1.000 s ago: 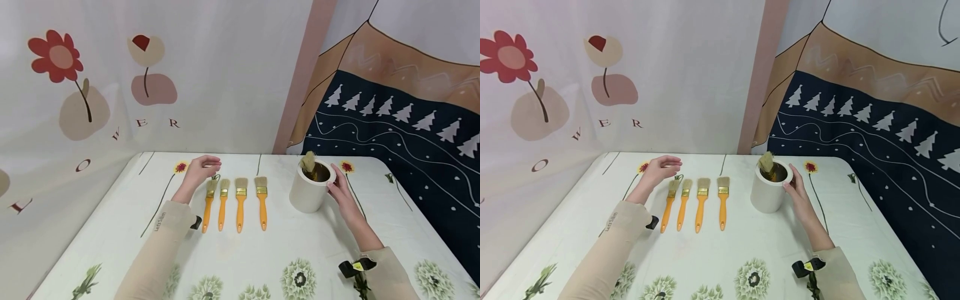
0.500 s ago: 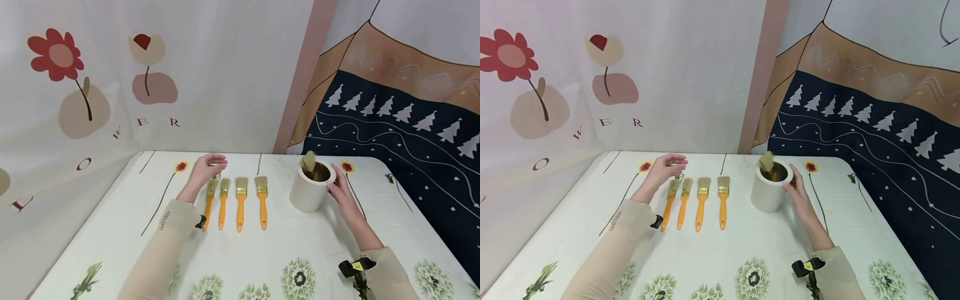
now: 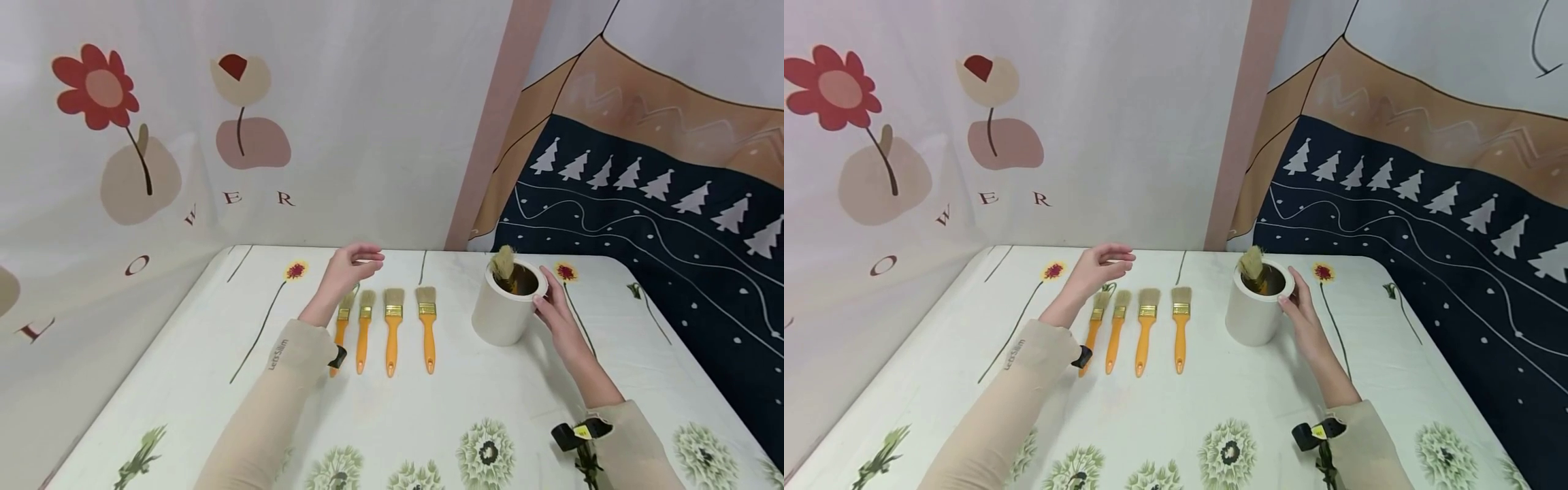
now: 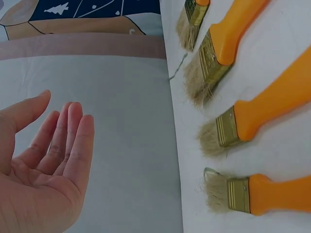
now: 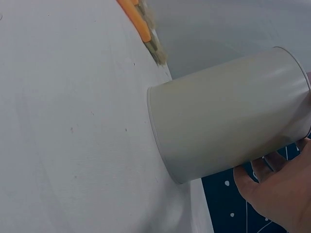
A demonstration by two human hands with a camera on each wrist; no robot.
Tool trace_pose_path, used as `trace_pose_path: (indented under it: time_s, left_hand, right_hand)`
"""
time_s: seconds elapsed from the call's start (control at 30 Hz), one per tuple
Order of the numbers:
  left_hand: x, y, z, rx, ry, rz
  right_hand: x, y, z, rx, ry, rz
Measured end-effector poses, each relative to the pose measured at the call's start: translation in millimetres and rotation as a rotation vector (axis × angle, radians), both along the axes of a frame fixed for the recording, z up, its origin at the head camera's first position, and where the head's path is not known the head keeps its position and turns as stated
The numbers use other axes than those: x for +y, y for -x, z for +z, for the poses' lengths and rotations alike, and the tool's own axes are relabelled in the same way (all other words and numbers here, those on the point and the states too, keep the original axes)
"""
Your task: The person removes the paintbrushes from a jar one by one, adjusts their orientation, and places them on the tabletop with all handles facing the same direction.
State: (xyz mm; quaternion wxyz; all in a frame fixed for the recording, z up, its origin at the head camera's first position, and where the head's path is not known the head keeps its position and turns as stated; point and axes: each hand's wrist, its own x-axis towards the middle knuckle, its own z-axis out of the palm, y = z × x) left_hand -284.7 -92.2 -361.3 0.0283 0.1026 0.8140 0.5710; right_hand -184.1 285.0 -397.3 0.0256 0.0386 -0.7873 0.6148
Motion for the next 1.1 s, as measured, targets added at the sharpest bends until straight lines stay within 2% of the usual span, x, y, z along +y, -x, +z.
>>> trace_pose_path:
  time_s: [0.63, 1.1]
  left_hand:
    - [33.9, -5.1, 8.0, 0.058, -0.039, -0.036]
    - [69.8, -8.0, 13.2, 0.080, -0.091, -0.080]
  right_hand:
    - [-1.6, -0.1, 0.3, 0.001, -0.008, 0.002]
    - [-1.7, 0.3, 1.1, 0.001, -0.008, -0.004]
